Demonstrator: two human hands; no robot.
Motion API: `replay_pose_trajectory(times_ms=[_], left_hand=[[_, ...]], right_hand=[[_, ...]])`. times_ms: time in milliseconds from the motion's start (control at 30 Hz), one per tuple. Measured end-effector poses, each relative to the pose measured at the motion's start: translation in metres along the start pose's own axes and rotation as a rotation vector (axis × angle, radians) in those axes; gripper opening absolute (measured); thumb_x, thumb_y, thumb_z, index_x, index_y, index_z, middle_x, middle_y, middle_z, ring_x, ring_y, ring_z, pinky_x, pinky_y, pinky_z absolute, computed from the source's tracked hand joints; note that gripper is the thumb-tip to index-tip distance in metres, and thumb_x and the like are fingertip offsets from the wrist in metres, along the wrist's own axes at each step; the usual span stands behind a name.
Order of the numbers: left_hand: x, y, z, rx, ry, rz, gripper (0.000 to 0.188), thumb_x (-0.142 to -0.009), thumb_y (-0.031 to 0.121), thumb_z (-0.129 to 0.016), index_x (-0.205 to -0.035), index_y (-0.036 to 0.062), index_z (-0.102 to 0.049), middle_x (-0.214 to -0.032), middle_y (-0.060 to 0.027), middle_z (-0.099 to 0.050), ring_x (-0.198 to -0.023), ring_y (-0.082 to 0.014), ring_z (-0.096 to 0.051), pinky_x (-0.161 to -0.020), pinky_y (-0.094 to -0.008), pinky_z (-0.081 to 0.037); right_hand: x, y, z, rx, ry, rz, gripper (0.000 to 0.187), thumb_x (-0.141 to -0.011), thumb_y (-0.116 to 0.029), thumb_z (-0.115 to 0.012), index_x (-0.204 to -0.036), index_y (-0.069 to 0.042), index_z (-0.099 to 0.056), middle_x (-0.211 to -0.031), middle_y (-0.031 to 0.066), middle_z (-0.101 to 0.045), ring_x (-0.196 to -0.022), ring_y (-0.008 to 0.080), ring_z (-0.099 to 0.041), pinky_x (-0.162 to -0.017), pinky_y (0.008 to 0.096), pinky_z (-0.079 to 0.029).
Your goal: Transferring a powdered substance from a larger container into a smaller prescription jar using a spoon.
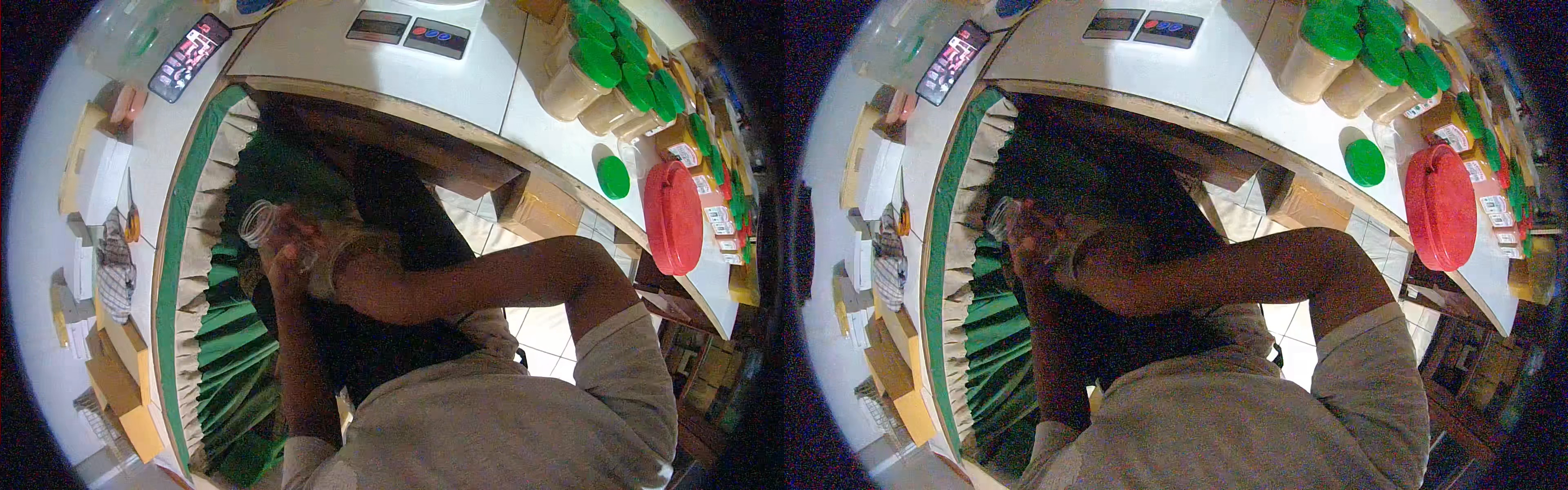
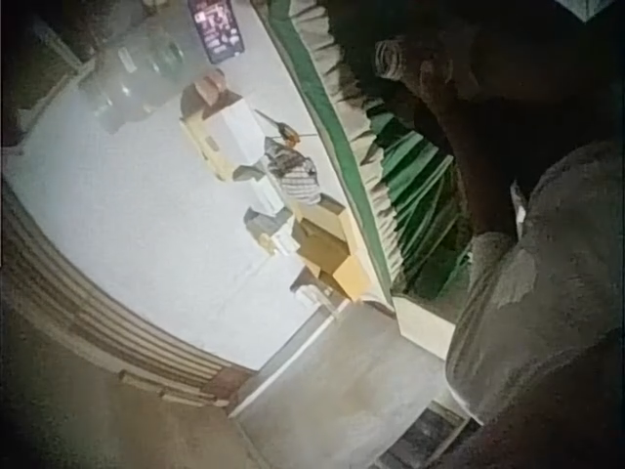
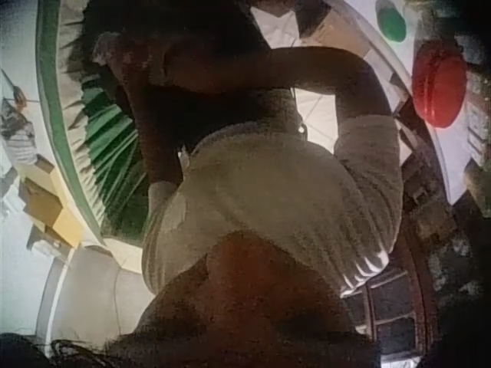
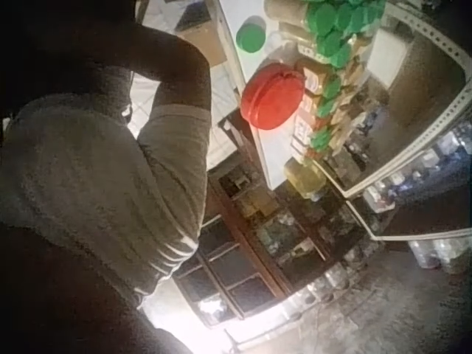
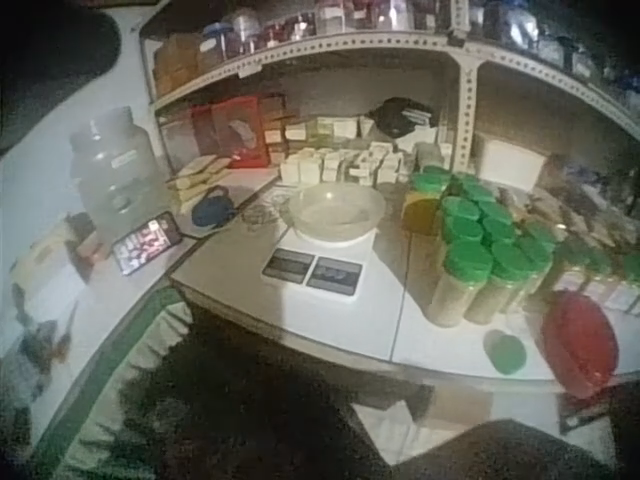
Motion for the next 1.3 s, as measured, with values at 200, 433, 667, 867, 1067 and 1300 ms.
replay_pose_trajectory(times_ms=[200, 433, 667, 867, 1067, 1300], left_hand=[[0.001, 0.008, -0.017, 0.145, -0.054, -0.02, 0.071, -0.078, 0.031, -0.072, -0.131, -0.0017, -0.04, -0.097, -0.0147, -0.058, -0.078, -0.0276, -0.062, -0.071, -0.0403, -0.053], [0.006, 0.013, -0.01, 0.187, -0.096, 0.025, 0.07, -0.079, 0.028, -0.069, -0.133, -0.0017, -0.035, -0.102, -0.0156, -0.056, -0.086, -0.026, -0.06, -0.074, -0.0405, -0.053], [-0.001, 0.013, -0.017, 0.171, -0.127, -0.011, 0.066, -0.08, 0.029, -0.068, -0.132, -0.0002, -0.038, -0.097, -0.0147, -0.057, -0.083, -0.0273, -0.06, -0.074, -0.0391, -0.052], [0.006, 0.016, -0.026, 0.081, -0.054, -0.065, 0.057, -0.082, 0.024, -0.064, -0.129, 0.0007, -0.041, -0.094, -0.0136, -0.058, -0.082, -0.0282, -0.061, -0.074, -0.0389, -0.052], [0.01, 0.011, -0.026, 0.292, -0.09, -0.016, 0.052, -0.083, 0.018, -0.065, -0.127, -0.0002, -0.044, -0.096, -0.0142, -0.06, -0.084, -0.0262, -0.062, -0.073, -0.0392, -0.055], [0.011, 0.007, -0.024, 0.233, 0.019, -0.007, 0.061, -0.077, 0.022, -0.072, -0.127, -0.001, -0.046, -0.096, -0.0121, -0.061, -0.085, -0.0239, -0.063, -0.073, -0.0377, -0.055]], right_hand=[[-0.027, -0.003, -0.063, -0.76, 0.44, -0.33, 0.036, -0.087, -0.013, -0.047, -0.118, 0.002, -0.057, -0.109, 0.0253, -0.062, -0.096, 0.034, -0.064, -0.085, 0.048, -0.051], [0.005, 0.001, 0.001, -0.734, 0.493, -0.319, 0.025, -0.087, -0.012, -0.048, -0.103, 0.003, -0.06, -0.092, 0.0236, -0.064, -0.085, 0.0353, -0.066, -0.075, 0.0454, -0.054], [0.059, 0.011, 0.08, -0.462, 0.316, -0.102, 0.018, -0.086, -0.01, -0.049, -0.089, 0.003, -0.062, -0.078, 0.0212, -0.065, -0.075, 0.0356, -0.067, -0.066, 0.0428, -0.056], [0.073, 0.019, 0.089, -0.249, -0.047, -0.155, 0.02, -0.086, -0.011, -0.049, -0.091, 0.007, -0.057, -0.082, 0.02, -0.063, -0.073, 0.035, -0.066, -0.062, 0.0431, -0.055], [0.074, 0.022, 0.095, -0.179, -0.204, -0.141, 0.019, -0.087, -0.01, -0.049, -0.095, 0.006, -0.055, -0.084, 0.0207, -0.059, -0.071, 0.0357, -0.064, -0.061, 0.0421, -0.055], [0.032, -0.006, 0.085, -0.248, -0.124, -0.124, 0.026, -0.086, -0.01, -0.049, -0.103, 0.007, -0.057, -0.097, 0.0236, -0.062, -0.086, 0.0357, -0.065, -0.073, 0.0425, -0.055]])
Point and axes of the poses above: each hand's wrist, its own x-axis away from the middle knuckle, its own z-axis out of the back of the hand, y = z × x, the point moved 1 cm from there along -x, towards the middle knuckle
